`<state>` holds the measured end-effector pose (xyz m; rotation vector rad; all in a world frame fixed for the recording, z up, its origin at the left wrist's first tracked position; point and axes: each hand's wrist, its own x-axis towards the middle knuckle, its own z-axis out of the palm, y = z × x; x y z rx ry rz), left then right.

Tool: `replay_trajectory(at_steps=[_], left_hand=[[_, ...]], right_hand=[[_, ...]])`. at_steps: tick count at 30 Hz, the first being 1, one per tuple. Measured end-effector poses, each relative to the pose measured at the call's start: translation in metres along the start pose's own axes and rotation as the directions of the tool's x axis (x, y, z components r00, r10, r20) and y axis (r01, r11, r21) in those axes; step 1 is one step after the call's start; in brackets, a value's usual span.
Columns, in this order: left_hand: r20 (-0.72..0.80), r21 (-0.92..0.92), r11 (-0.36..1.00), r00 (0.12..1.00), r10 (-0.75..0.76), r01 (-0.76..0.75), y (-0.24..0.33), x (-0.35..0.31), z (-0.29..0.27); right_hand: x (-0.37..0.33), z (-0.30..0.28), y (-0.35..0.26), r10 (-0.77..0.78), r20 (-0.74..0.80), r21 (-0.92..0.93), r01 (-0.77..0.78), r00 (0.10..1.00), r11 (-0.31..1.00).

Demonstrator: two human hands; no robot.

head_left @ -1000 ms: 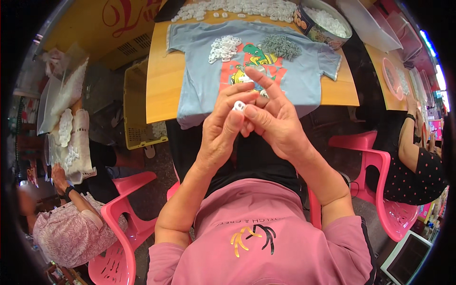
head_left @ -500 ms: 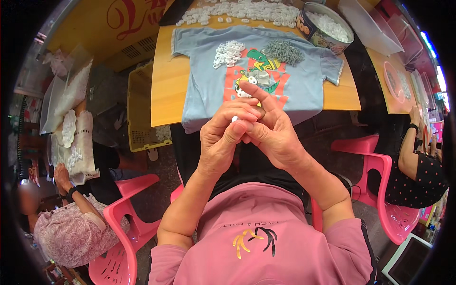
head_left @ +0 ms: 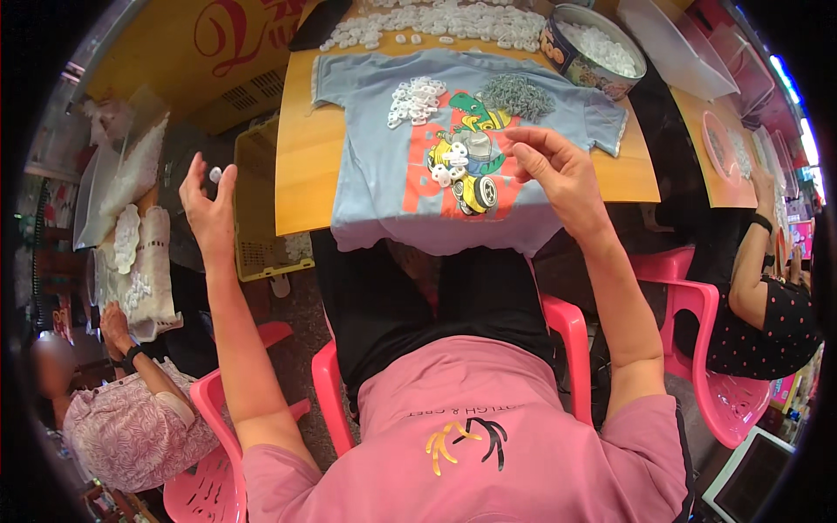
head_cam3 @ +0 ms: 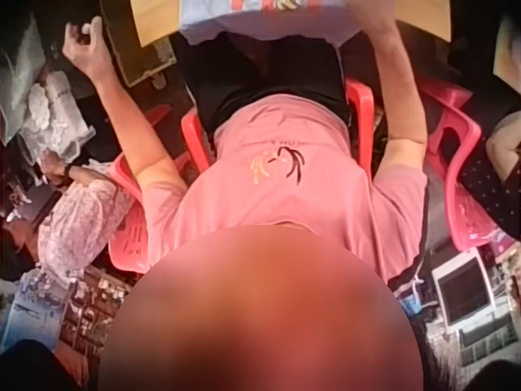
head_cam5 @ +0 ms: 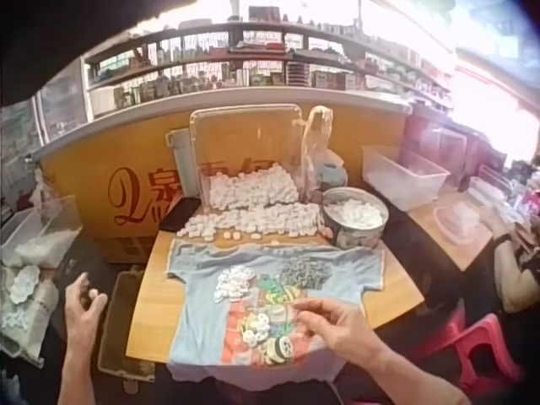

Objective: The person is arranging small decorative plastic pieces on a t-shirt.

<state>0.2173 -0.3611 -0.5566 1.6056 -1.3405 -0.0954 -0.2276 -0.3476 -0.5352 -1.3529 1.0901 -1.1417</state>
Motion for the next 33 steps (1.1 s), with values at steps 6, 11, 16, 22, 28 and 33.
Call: replay_trajectory(at_steps=[6, 11, 16, 22, 28, 33], left_hand=[[-0.005, 0.013, 1.000, 1.000, -0.002, 0.002, 0.025, -0.022, 0.007], [0.104, -0.409, 0.912, 0.991, 0.087, -0.037, 0.092, -0.070, 0.041], [0.239, -0.488, 0.871, 0.952, 0.190, -0.051, 0.131, -0.103, 0.059], [0.317, -0.534, 0.844, 0.938, 0.143, 0.051, 0.138, -0.117, 0.071], [0.373, -0.524, 0.850, 0.911, 0.172, 0.054, 0.138, -0.119, 0.072], [0.352, -0.549, 0.825, 0.932, 0.084, 0.133, 0.134, -0.122, 0.075]], right_hand=[[0.031, 0.011, 0.005, -0.112, 0.048, -0.328, 0.121, 0.993, 0.937], [0.075, 0.042, 0.016, -0.336, 0.222, -0.632, 0.397, 0.916, 0.665], [0.095, 0.058, 0.020, -0.308, 0.326, -0.794, 0.436, 0.894, 0.424], [0.108, 0.060, 0.017, -0.311, 0.412, -0.791, 0.506, 0.856, 0.345], [0.112, 0.050, 0.015, -0.342, 0.571, -0.712, 0.658, 0.746, 0.245], [0.103, 0.037, 0.004, -0.240, 0.596, -0.701, 0.642, 0.767, 0.312]])
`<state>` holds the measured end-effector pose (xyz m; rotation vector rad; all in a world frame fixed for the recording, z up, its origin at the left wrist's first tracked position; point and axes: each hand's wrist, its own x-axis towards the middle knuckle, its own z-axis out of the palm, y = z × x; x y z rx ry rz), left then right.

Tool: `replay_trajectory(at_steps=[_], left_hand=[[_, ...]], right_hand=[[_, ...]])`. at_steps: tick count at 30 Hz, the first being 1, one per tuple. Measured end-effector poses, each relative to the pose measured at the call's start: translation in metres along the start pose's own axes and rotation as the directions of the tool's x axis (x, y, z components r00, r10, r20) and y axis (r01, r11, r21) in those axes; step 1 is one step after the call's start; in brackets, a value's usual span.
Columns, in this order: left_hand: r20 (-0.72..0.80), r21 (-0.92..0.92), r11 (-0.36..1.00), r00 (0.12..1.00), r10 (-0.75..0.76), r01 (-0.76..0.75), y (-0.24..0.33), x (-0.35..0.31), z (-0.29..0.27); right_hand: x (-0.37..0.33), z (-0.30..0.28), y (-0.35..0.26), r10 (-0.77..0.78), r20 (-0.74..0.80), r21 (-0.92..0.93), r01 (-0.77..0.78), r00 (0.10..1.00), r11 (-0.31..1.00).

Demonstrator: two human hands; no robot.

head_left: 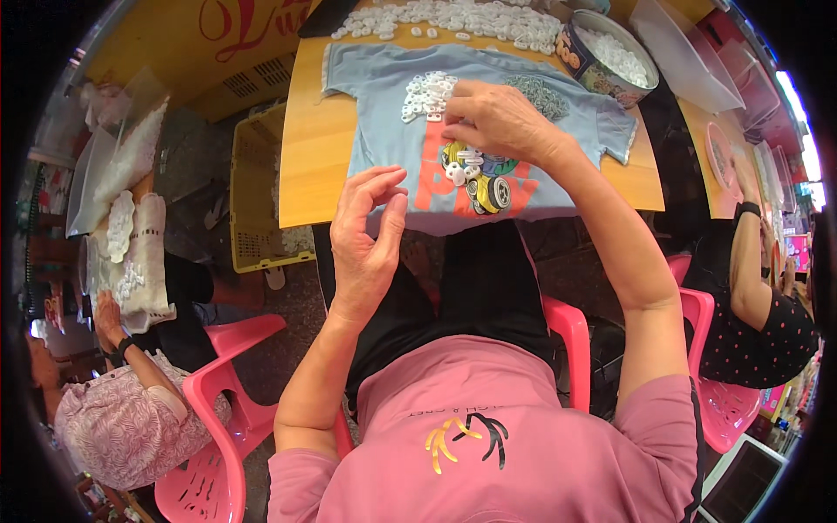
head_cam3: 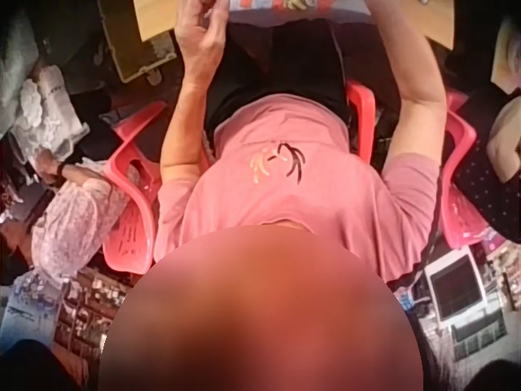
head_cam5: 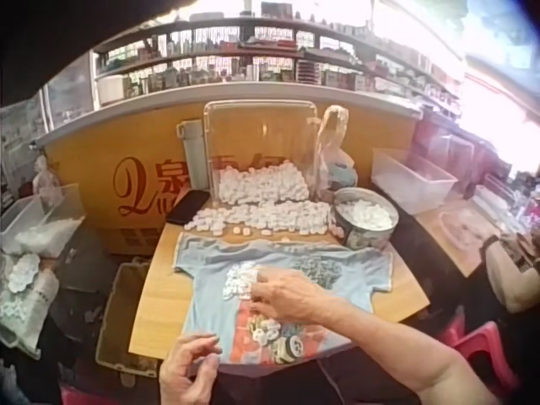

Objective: The person is arranging small decorative plastic pieces on a t-shirt.

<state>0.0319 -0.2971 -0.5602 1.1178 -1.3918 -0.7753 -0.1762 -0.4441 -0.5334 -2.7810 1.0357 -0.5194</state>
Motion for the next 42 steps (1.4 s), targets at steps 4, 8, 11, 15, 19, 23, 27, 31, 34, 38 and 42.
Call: replay_trajectory(at_steps=[4, 8, 11, 15, 19, 23, 27, 31, 34, 38, 42], left_hand=[[0.025, -0.012, 1.000, 1.000, -0.003, 0.003, -0.003, 0.001, 0.001], [0.040, -0.063, 0.997, 0.999, -0.037, 0.039, -0.001, 0.001, 0.011], [0.052, -0.075, 0.996, 0.998, -0.040, 0.044, -0.002, 0.000, 0.014], [0.057, -0.070, 0.997, 0.998, -0.026, 0.030, -0.008, -0.001, 0.014], [0.060, -0.066, 0.997, 0.997, -0.047, 0.051, -0.007, -0.001, 0.014], [0.070, -0.098, 0.992, 0.995, -0.067, 0.074, -0.005, 0.000, 0.013], [0.093, -0.141, 0.983, 0.990, -0.107, 0.119, -0.002, 0.001, 0.012], [0.115, -0.236, 0.948, 0.975, -0.191, 0.214, 0.010, 0.007, 0.018], [0.132, -0.347, 0.901, 0.964, -0.230, 0.262, 0.019, 0.015, 0.026], [0.175, -0.420, 0.849, 0.946, -0.272, 0.321, 0.024, 0.019, 0.034], [0.189, -0.432, 0.836, 0.941, -0.282, 0.338, 0.025, 0.018, 0.041]], right_hand=[[-0.003, 0.000, 0.004, 0.069, -0.032, 0.051, -0.068, 0.997, 0.996], [0.003, 0.013, 0.002, 0.016, -0.082, 0.105, -0.007, 0.996, 0.994], [0.011, 0.016, -0.001, -0.004, -0.016, 0.021, 0.004, 1.000, 1.000], [0.016, 0.013, 0.000, -0.066, 0.023, -0.056, 0.067, 0.998, 0.996], [0.012, 0.014, 0.001, -0.022, -0.024, -0.047, 0.021, 0.999, 0.999], [0.001, 0.018, 0.006, 0.021, -0.106, 0.035, -0.018, 0.994, 0.999], [-0.009, 0.011, -0.001, 0.147, -0.135, 0.378, -0.086, 0.980, 0.922], [-0.025, -0.009, -0.022, 0.297, 0.130, 0.837, -0.265, 0.946, 0.478], [-0.036, -0.019, -0.036, 0.274, 0.157, 0.905, -0.250, 0.949, 0.345], [-0.047, -0.030, -0.044, 0.220, 0.175, 0.924, -0.237, 0.960, 0.301], [-0.056, -0.031, -0.050, 0.258, 0.177, 0.933, -0.245, 0.950, 0.264]])
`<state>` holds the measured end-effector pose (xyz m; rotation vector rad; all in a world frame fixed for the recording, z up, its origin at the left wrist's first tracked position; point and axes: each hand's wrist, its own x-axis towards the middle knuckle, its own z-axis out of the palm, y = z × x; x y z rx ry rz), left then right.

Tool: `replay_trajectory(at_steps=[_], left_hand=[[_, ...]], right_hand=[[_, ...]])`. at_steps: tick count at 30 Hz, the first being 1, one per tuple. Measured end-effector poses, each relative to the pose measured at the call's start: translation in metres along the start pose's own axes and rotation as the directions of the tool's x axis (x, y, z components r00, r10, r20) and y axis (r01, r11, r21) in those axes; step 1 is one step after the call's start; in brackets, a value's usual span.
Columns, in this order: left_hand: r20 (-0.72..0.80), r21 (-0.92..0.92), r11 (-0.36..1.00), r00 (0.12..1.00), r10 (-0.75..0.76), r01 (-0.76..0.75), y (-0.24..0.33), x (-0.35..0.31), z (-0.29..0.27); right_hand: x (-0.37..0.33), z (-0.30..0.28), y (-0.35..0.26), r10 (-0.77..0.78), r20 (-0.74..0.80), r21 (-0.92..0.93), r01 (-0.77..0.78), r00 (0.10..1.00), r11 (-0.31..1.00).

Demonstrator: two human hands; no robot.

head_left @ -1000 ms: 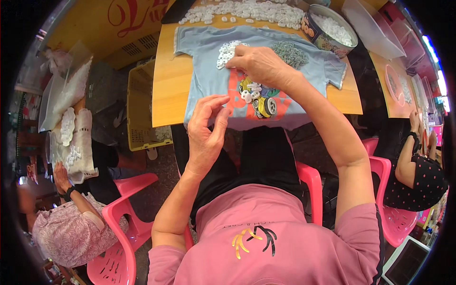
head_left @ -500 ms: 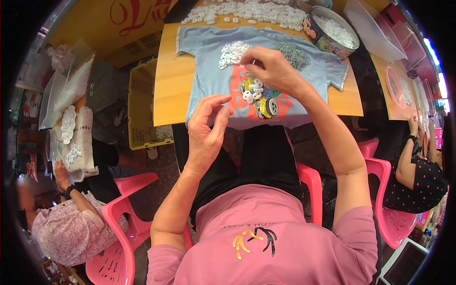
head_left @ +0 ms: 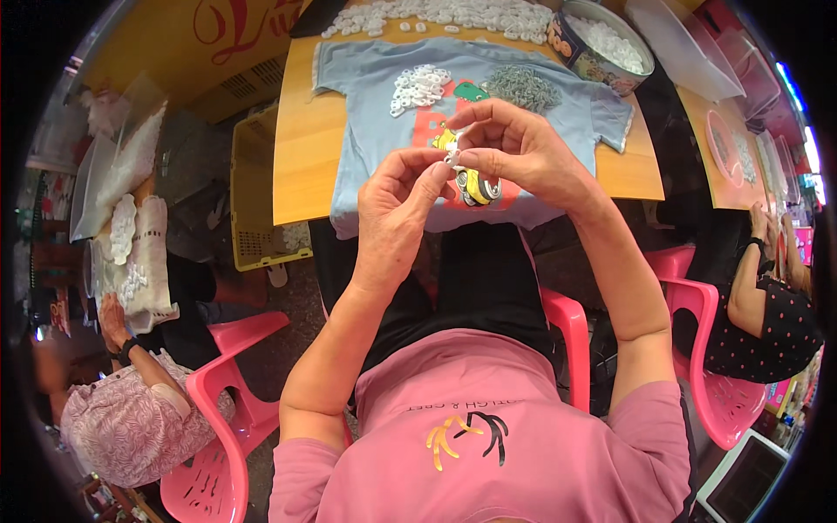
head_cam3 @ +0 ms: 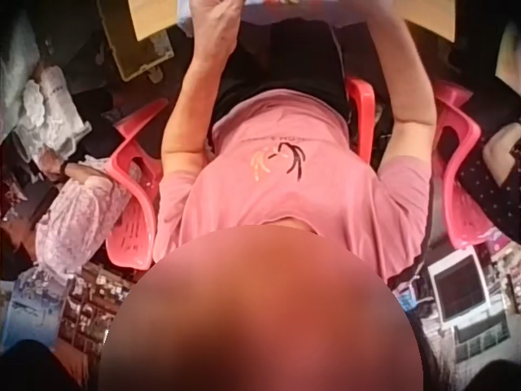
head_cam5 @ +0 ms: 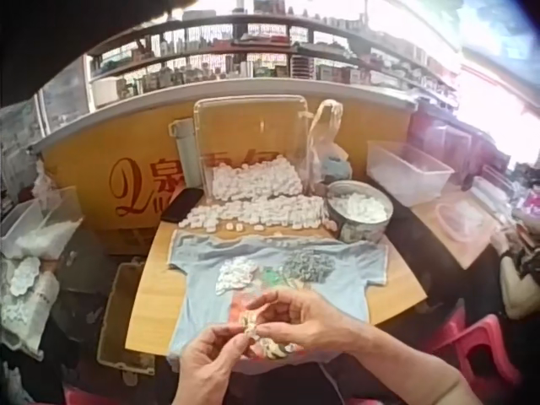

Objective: The person is arranging small decorative plastic pieces on a t-shirt.

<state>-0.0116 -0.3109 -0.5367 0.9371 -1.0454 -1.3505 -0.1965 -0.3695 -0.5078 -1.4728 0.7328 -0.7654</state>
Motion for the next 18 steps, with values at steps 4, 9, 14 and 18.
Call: replay_trajectory(at_steps=[4, 9, 14, 18], left_hand=[[-0.002, -0.022, 1.000, 1.000, 0.006, -0.006, -0.004, -0.001, 0.005], [-0.033, 0.027, 1.000, 0.999, 0.015, -0.014, -0.005, -0.006, 0.006], [-0.018, 0.146, 0.985, 0.995, 0.097, -0.093, -0.013, -0.011, 0.007], [0.070, 0.484, 0.779, 0.905, 0.419, -0.398, -0.019, -0.012, 0.010]], right_hand=[[-0.012, 0.011, 0.012, -0.016, -0.125, 0.016, 0.018, 0.992, 1.000], [-0.027, 0.037, 0.023, -0.046, -0.299, -0.003, 0.048, 0.953, 0.999], [-0.038, 0.047, 0.026, -0.003, -0.381, 0.071, 0.032, 0.925, 0.997], [-0.044, 0.051, 0.031, 0.065, -0.411, 0.177, 0.010, 0.909, 0.984]])
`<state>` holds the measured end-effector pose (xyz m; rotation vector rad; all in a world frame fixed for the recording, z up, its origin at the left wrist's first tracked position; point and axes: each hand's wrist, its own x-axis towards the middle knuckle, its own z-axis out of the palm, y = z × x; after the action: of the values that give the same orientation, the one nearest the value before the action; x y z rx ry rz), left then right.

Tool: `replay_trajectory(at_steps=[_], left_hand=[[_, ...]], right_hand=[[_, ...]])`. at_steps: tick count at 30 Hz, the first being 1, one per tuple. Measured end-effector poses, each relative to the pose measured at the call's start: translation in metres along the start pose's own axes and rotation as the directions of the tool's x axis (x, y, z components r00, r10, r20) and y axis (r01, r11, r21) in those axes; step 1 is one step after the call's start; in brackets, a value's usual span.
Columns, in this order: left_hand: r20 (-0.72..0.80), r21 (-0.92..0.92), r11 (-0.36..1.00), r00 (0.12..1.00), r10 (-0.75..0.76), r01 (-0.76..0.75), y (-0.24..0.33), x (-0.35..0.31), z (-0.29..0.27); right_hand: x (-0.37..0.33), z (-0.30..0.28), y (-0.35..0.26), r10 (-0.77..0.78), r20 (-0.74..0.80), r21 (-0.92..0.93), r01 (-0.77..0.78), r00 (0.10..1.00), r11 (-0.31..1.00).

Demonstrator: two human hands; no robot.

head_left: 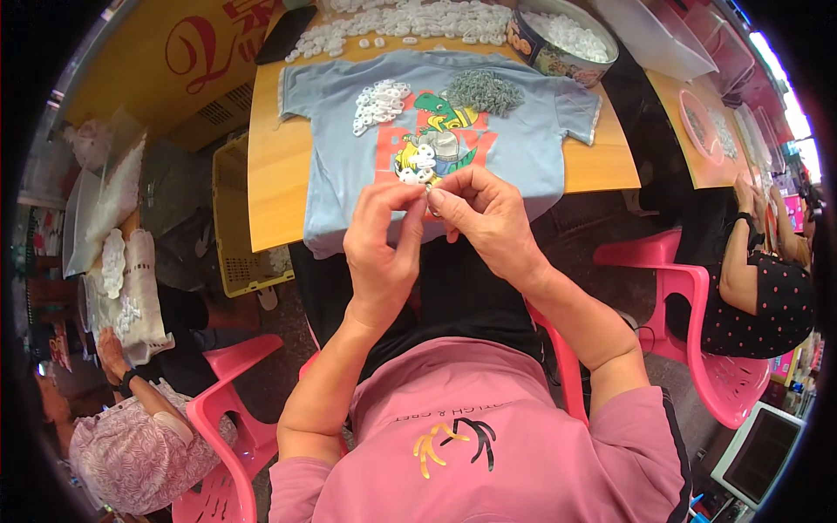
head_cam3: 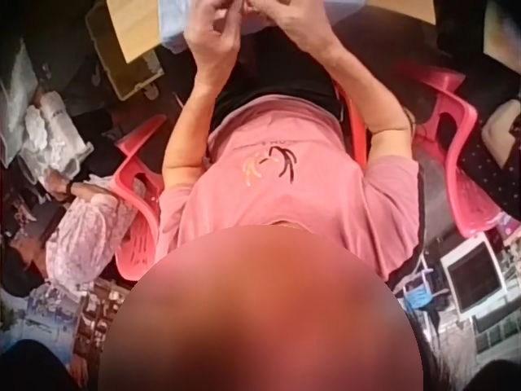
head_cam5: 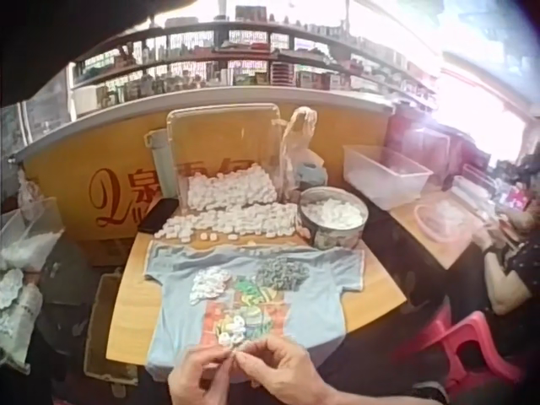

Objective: The person is arranging small decorative plastic pieces on a t-shirt.

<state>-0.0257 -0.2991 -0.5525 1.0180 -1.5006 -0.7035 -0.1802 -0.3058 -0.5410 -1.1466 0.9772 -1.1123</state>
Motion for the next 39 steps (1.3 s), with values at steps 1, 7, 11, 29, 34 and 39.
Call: replay_trajectory(at_steps=[1, 7, 11, 29, 34, 39], left_hand=[[0.029, 0.221, 0.953, 0.978, 0.204, -0.206, -0.001, 0.000, 0.000], [-0.011, 0.110, 0.987, 0.993, 0.121, -0.119, -0.002, -0.010, -0.002], [-0.024, 0.040, 0.995, 0.996, 0.090, -0.089, -0.002, -0.010, -0.003], [0.076, -0.455, 0.834, 0.947, -0.312, 0.312, 0.000, -0.007, -0.013], [0.094, -0.515, 0.778, 0.926, -0.366, 0.360, -0.002, -0.006, -0.017], [0.122, -0.580, 0.685, 0.878, -0.463, 0.441, -0.008, -0.005, -0.020]], right_hand=[[-0.001, 0.002, 0.002, 0.002, -0.035, 0.022, -0.002, 0.999, 1.000], [-0.010, 0.012, 0.011, -0.199, -0.089, -0.142, 0.186, 0.976, 0.972], [-0.012, 0.014, 0.011, -0.333, -0.049, -0.181, 0.320, 0.942, 0.930], [0.066, -0.094, -0.017, -0.394, 0.235, -0.929, 0.324, 0.889, 0.179], [0.074, -0.092, -0.020, -0.326, 0.278, -0.941, 0.325, 0.903, 0.098], [0.081, -0.093, -0.028, -0.229, 0.312, -0.937, 0.339, 0.922, 0.086]])
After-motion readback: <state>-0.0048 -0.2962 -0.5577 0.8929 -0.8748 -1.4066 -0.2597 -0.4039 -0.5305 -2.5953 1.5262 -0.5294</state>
